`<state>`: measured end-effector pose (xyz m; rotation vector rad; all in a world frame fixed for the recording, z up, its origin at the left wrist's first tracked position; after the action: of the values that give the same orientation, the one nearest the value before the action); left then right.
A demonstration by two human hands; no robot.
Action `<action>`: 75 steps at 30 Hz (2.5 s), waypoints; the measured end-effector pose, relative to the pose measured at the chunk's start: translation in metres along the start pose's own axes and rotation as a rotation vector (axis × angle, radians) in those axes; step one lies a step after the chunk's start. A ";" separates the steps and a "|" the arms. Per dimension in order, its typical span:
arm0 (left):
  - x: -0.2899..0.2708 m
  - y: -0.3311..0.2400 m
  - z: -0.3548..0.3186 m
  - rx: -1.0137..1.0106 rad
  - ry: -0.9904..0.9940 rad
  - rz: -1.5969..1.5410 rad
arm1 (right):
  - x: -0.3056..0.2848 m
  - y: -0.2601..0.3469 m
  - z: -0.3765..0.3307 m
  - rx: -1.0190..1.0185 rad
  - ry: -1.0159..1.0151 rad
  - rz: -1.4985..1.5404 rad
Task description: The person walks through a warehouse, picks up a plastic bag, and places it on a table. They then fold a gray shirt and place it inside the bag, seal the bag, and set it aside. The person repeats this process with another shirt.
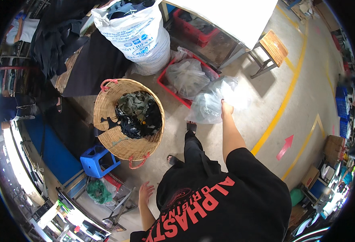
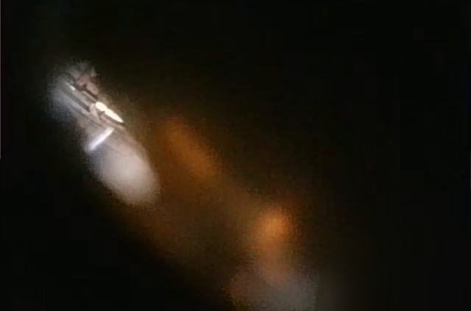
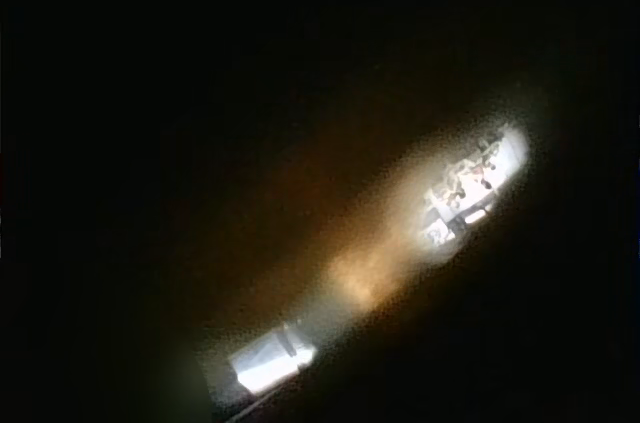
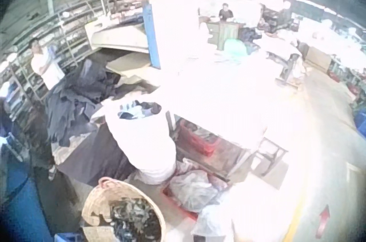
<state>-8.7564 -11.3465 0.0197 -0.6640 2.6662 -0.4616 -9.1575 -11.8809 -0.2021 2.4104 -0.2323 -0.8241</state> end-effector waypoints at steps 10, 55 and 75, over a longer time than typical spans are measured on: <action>0.048 -0.011 -0.004 0.029 0.018 -0.053 | -0.003 -0.075 -0.025 0.100 0.558 -0.717; -0.094 0.676 -0.194 -0.319 -1.031 -1.697 | 0.049 -0.773 -1.091 -1.237 2.060 -2.019; -0.340 1.095 -0.277 -0.431 -0.956 -1.925 | 0.053 -1.143 -1.602 -2.059 1.577 -0.754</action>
<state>-9.0090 -10.1980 -0.0755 -2.5152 0.5572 0.1157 -8.1668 -10.2160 0.1478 0.4066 1.3820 0.6764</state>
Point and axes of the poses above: each hand's wrist, its own z-axis towards the middle knuckle, its own x-axis out of the palm, y = z × x, the point moved 3 cm from there along z, towards the middle knuckle, and after that the axes turned 12 degrees about x, right-handed, at the moved point
